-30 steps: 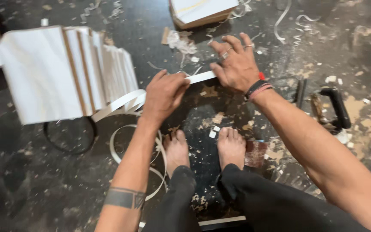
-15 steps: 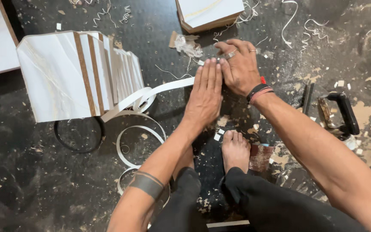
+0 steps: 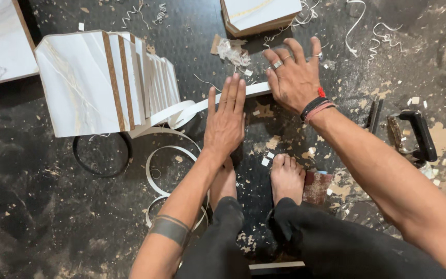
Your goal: The person applies white edge banding tape to the edges of small wood panels at a workbench. They press the tape along a panel edge, run a hand-held edge banding tool over it to trim and secure it, then set the finished panel on a stack and repeat the process on the next panel.
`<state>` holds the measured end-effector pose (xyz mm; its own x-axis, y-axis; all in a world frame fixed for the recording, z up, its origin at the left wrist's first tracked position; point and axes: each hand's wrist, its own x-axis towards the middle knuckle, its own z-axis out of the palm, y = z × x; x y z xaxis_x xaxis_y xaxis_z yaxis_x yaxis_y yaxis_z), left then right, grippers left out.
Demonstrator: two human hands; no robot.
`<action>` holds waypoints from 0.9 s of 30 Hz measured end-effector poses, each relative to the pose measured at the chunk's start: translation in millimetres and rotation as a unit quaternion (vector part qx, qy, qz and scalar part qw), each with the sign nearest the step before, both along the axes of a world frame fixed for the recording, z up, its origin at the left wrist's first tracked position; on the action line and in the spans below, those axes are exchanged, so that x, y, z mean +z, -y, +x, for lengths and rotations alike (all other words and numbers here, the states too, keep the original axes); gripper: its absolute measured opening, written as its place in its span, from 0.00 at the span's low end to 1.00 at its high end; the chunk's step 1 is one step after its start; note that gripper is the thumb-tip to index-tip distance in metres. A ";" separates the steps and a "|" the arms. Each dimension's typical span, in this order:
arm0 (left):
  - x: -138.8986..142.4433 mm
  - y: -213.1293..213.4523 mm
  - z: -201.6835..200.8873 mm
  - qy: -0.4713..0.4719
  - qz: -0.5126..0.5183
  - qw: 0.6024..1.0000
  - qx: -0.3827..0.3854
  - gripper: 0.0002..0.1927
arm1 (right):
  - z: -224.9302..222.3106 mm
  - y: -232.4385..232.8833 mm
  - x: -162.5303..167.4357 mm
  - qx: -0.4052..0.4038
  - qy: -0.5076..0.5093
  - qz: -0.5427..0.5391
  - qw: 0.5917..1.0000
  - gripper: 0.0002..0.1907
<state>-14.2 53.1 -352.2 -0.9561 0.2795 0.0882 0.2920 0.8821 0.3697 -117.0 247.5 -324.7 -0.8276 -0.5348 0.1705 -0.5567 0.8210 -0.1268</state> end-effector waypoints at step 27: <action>17.4 -2.3 -10.4 -0.033 -0.082 0.996 0.006 0.42 | 4.5 -24.0 10.5 -0.324 0.442 -0.570 0.612 0.30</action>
